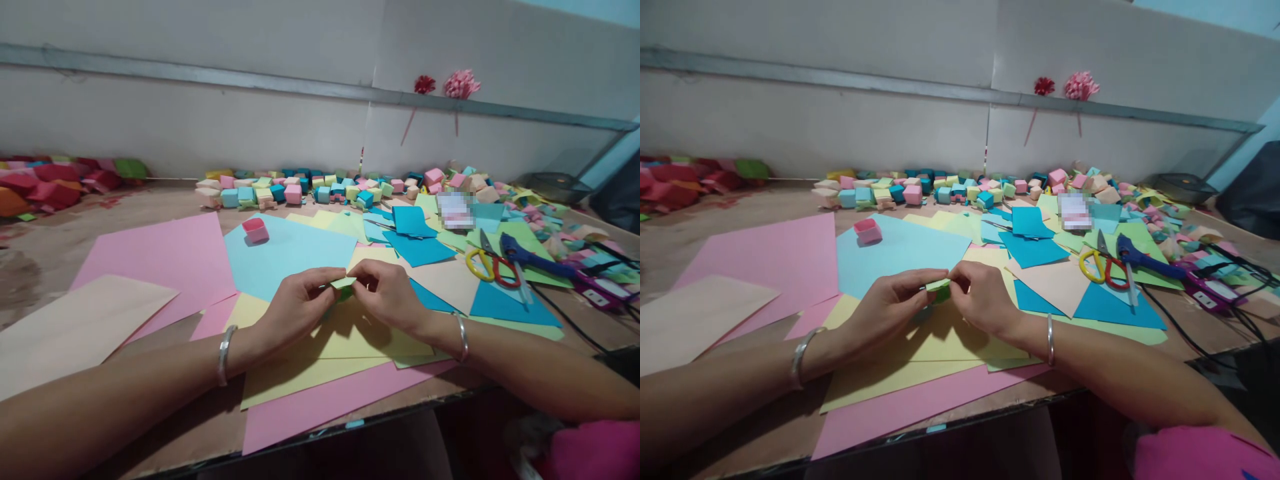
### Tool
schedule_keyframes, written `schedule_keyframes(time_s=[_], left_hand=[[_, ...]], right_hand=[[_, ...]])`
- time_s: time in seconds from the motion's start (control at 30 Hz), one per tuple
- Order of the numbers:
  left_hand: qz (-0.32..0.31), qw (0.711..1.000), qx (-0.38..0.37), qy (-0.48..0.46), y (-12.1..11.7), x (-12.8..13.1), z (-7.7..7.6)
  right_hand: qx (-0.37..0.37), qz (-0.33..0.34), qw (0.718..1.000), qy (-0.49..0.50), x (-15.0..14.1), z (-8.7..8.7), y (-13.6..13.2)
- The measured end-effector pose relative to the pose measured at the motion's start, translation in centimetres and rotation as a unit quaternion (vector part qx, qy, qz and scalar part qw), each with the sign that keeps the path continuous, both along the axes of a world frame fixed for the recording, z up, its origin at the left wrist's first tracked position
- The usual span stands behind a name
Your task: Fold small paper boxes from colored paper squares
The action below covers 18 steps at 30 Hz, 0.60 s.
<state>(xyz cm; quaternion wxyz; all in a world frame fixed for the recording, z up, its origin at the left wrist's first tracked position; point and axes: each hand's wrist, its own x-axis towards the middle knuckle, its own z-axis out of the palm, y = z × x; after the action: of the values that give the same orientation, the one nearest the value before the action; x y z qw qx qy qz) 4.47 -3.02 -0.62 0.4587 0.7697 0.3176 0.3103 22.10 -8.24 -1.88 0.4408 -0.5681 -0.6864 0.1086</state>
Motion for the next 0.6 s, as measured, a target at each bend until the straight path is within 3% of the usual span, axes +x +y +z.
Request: schedule_keyframes(time_s=[0.37,0.6], left_hand=[[-0.022,1.0,0.009,-0.019,0.24,-0.23,-0.28],[-0.054,0.998,0.017,0.004,0.45,-0.11,-0.34]], right_hand=[[0.077,0.012,0.997,-0.016,-0.02,0.04,0.13],[0.077,0.034,0.996,-0.015,-0.15,-0.35,-0.08]])
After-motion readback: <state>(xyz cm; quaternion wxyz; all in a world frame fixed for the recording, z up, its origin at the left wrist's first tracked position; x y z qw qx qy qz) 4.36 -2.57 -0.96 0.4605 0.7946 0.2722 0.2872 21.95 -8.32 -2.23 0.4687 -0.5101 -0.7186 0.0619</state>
